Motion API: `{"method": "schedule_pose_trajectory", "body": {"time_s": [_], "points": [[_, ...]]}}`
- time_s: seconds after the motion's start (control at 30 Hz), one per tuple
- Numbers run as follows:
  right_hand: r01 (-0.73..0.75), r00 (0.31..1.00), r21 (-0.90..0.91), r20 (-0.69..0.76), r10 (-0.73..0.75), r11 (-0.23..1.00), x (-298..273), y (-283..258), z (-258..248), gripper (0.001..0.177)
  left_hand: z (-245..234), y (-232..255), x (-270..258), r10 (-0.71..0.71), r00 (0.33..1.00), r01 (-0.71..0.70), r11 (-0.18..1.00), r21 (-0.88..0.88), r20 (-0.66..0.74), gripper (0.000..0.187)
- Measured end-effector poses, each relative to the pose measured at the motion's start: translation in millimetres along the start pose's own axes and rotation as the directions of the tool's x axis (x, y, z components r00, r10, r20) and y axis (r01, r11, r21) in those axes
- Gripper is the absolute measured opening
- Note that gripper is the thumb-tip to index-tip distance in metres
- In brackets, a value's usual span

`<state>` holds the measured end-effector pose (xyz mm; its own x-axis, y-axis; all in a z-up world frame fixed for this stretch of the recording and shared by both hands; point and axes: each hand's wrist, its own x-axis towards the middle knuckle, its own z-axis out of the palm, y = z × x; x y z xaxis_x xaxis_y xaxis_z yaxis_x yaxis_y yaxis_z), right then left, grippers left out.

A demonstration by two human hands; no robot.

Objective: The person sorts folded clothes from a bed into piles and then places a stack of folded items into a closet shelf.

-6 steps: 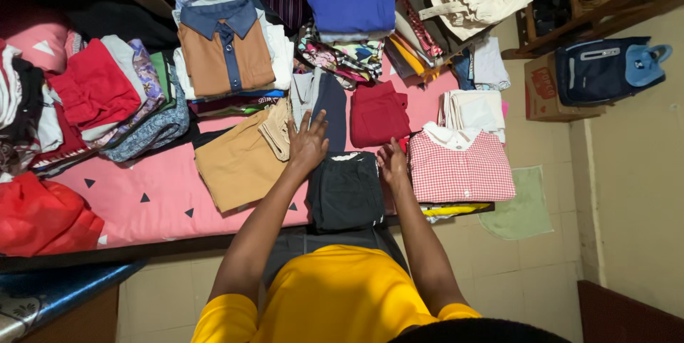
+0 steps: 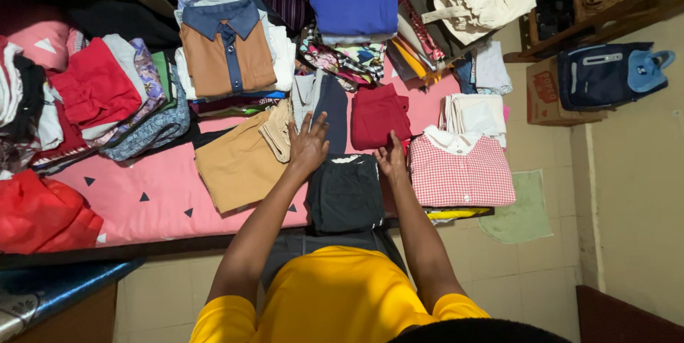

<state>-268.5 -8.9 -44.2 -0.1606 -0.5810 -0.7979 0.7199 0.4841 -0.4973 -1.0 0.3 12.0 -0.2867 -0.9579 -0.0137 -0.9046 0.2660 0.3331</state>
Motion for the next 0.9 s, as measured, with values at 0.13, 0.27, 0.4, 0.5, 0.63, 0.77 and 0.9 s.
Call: {"method": "schedule_pose_trajectory", "body": {"time_s": [0.13, 0.27, 0.4, 0.5, 0.63, 0.77, 0.9], "points": [[-0.014, 0.992, 0.020, 0.125, 0.012, 1.000, 13, -1, 11, 0.069, -1, 1, 0, 0.009, 1.000, -0.008, 1.000, 0.027, -0.007, 0.052], [-0.072, 0.994, 0.015, 0.081, 0.071, 0.997, 24, -7, 18, 0.059, 1, 1, 0, 0.009, 1.000, -0.009, 1.000, 0.027, -0.015, 0.052], [0.016, 0.989, 0.116, 0.147, -0.033, 0.993, 28, -13, 25, 0.039, 3, 1, 0, 0.006, 1.000, -0.006, 1.000, 0.015, -0.011, 0.053], [0.049, 0.993, 0.051, 0.105, -0.054, 0.998, 31, -18, 29, 0.034, 3, 2, 1, 0.006, 1.000, -0.006, 1.000, 0.025, -0.012, 0.053], [0.124, 0.955, 0.134, 0.254, -0.155, 0.983, 29, -22, 28, 0.030, 0, 4, 3, 0.001, 1.000, -0.001, 0.999, 0.036, 0.003, 0.052], [0.145, 0.915, 0.200, 0.346, -0.208, 0.969, 19, -31, 14, 0.028, -2, 10, 7, -0.002, 0.999, -0.001, 0.997, 0.080, 0.050, 0.053], [0.194, 0.848, 0.197, 0.458, -0.265, 0.961, -4, -43, -19, 0.039, -6, 19, 8, 0.020, 0.998, -0.028, 0.989, 0.144, 0.057, 0.054]]}}
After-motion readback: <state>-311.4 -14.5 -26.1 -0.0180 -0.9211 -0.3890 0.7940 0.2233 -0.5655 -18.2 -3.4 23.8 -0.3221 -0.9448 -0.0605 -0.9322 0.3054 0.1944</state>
